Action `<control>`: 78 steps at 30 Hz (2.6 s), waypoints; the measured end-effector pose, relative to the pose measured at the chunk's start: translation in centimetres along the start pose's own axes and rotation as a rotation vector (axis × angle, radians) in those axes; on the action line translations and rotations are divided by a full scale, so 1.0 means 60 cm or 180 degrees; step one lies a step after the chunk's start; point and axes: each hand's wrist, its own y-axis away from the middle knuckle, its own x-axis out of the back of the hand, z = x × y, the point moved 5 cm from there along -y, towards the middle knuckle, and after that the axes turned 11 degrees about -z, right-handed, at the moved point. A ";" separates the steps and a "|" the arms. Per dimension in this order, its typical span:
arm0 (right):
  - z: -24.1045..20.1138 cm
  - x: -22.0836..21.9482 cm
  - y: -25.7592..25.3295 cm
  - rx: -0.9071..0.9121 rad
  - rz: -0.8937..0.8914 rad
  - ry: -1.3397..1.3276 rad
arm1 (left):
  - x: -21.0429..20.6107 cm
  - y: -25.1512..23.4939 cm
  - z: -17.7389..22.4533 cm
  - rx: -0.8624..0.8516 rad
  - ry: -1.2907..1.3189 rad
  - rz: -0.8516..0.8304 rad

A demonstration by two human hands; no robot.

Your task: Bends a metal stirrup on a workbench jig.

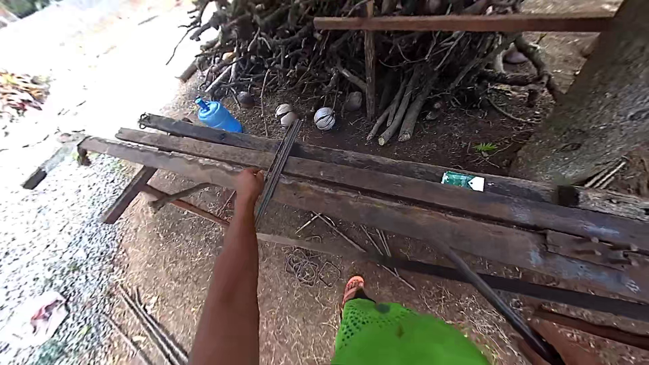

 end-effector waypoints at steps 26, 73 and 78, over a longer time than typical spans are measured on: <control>-0.146 -0.046 0.031 -0.0804 0.0600 -0.0576 | -0.046 -0.153 -0.073 -0.0110 0.0332 -0.0352; 0.642 0.209 0.121 -0.0298 0.1417 0.0023 | -0.535 0.446 0.660 -0.3634 -0.0838 -0.0978; 0.684 0.256 0.053 -0.0183 0.1032 0.0324 | -0.541 0.457 0.676 -0.3760 -0.0773 -0.0952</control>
